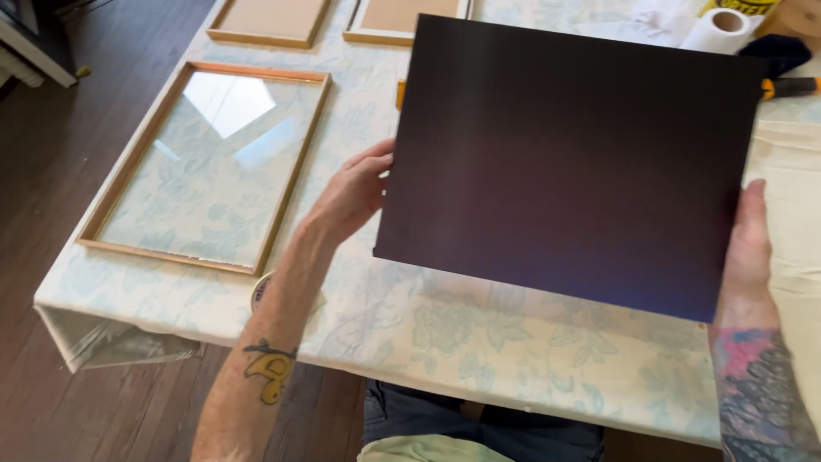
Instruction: Taping a dark purple sheet to a brown backing board using small strips of white tape around the edges.
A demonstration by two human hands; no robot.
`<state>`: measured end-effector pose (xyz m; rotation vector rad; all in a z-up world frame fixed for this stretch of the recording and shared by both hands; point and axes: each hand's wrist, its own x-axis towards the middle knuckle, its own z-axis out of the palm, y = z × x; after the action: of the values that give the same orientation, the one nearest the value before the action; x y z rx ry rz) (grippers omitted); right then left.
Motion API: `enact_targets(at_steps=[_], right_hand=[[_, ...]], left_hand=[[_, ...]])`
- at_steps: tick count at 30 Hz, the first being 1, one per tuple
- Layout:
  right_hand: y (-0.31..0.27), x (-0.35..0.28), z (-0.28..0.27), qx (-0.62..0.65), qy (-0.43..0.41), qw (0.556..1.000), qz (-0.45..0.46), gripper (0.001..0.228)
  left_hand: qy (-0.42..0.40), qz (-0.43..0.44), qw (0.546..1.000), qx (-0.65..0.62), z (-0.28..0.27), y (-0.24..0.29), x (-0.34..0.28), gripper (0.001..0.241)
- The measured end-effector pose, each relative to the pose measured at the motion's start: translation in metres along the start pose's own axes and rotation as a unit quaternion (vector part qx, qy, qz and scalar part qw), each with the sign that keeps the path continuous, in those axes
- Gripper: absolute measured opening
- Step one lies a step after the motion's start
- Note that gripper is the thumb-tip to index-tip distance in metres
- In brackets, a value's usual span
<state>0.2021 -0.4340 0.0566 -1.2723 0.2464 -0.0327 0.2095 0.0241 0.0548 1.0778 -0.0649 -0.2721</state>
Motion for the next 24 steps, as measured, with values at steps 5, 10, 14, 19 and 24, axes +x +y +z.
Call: enact_targets(at_steps=[5, 10, 14, 19, 24], right_hand=[[-0.01, -0.029, 0.014, -0.024, 0.049, 0.998, -0.004, 0.076], [0.002, -0.024, 0.0, 0.014, 0.068, 0.997, -0.035, 0.076], [0.006, -0.03, -0.001, 0.02, 0.09, 0.995, -0.027, 0.077], [0.003, -0.051, 0.01, 0.008, 0.085, 0.996, -0.025, 0.078], [-0.013, -0.084, 0.026, -0.001, 0.092, 0.996, -0.022, 0.087]], left_hand=[[-0.037, 0.011, 0.999, -0.031, 0.013, -0.001, -0.014, 0.046], [-0.026, 0.019, 0.998, -0.053, 0.009, -0.014, -0.014, 0.047], [0.006, -0.006, 0.999, -0.045, 0.006, -0.02, -0.014, 0.042], [0.039, 0.0, 0.998, 0.044, 0.016, -0.022, -0.021, 0.034], [0.113, -0.011, 0.993, 0.02, 0.03, -0.015, -0.029, 0.044]])
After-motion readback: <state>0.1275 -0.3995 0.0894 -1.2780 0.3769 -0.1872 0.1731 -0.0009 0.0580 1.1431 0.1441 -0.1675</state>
